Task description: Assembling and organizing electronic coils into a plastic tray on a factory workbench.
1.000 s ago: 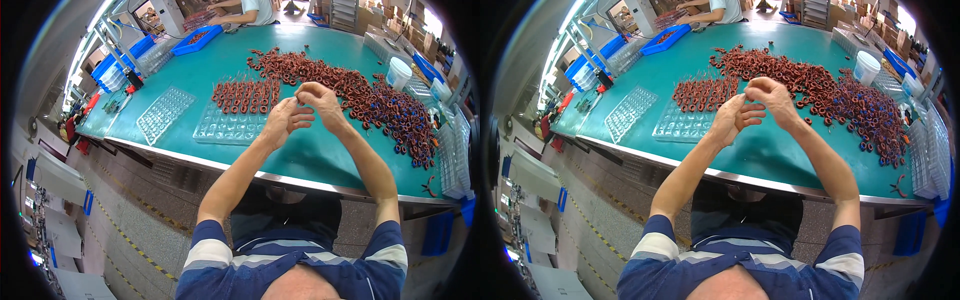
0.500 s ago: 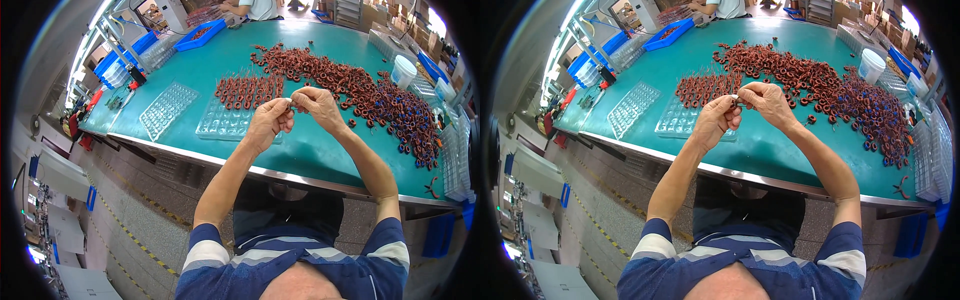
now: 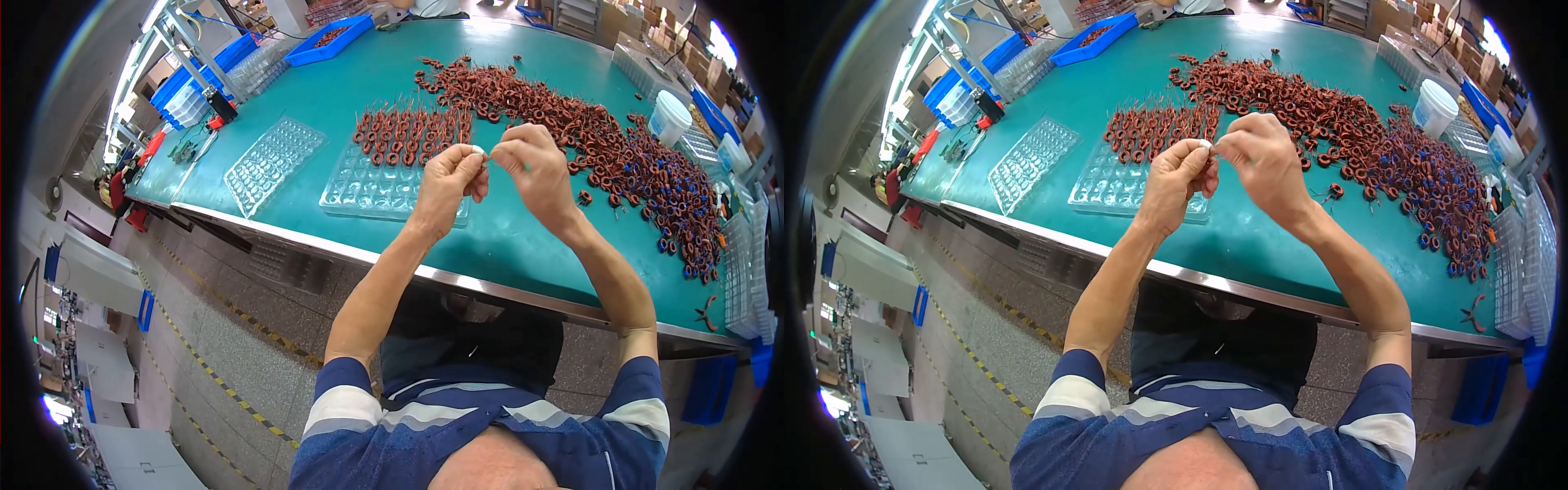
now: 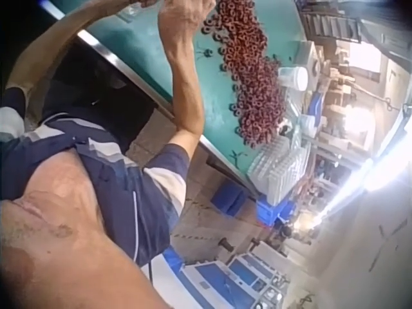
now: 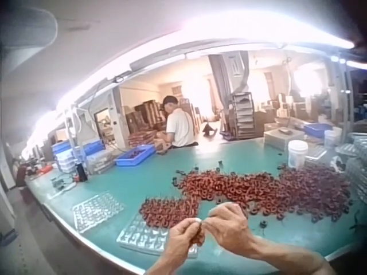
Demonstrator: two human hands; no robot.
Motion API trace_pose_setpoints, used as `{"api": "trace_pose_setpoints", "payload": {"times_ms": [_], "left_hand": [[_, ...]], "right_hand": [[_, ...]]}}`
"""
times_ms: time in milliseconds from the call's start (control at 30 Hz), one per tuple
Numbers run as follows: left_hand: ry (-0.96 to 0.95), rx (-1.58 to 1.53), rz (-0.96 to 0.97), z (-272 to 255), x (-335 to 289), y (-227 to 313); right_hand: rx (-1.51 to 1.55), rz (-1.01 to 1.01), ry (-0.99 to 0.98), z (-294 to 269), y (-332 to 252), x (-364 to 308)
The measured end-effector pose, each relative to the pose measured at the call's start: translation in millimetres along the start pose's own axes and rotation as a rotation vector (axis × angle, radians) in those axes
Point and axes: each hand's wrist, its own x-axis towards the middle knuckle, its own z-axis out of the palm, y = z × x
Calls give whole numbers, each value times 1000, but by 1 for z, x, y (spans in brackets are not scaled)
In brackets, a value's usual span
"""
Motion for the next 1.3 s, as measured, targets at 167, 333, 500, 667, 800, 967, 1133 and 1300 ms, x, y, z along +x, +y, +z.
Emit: {"api": "trace_pose_setpoints", "payload": {"times_ms": [167,333,500,667,800,967,1133,1300], "left_hand": [[80,61,72,10,1,-2],[113,28,90,4,7,-5],[27,146,173,-9,8,6],[-9,183,162,-9,6,3],[-11,225,162,-1,2,6],[49,437,226,-8,-3,2],[44,436,238,-2,-8,4],[-119,110,-9,-9,-8,18]], "right_hand": [[712,696,-94,8,14,-3],[640,614,-54,17,15,-2],[635,628,-177,15,28,1],[736,601,-247,25,25,-4],[816,627,-163,30,30,-11],[598,503,-75,12,5,1],[811,606,-154,12,19,0],[854,511,-86,11,8,4]]}}
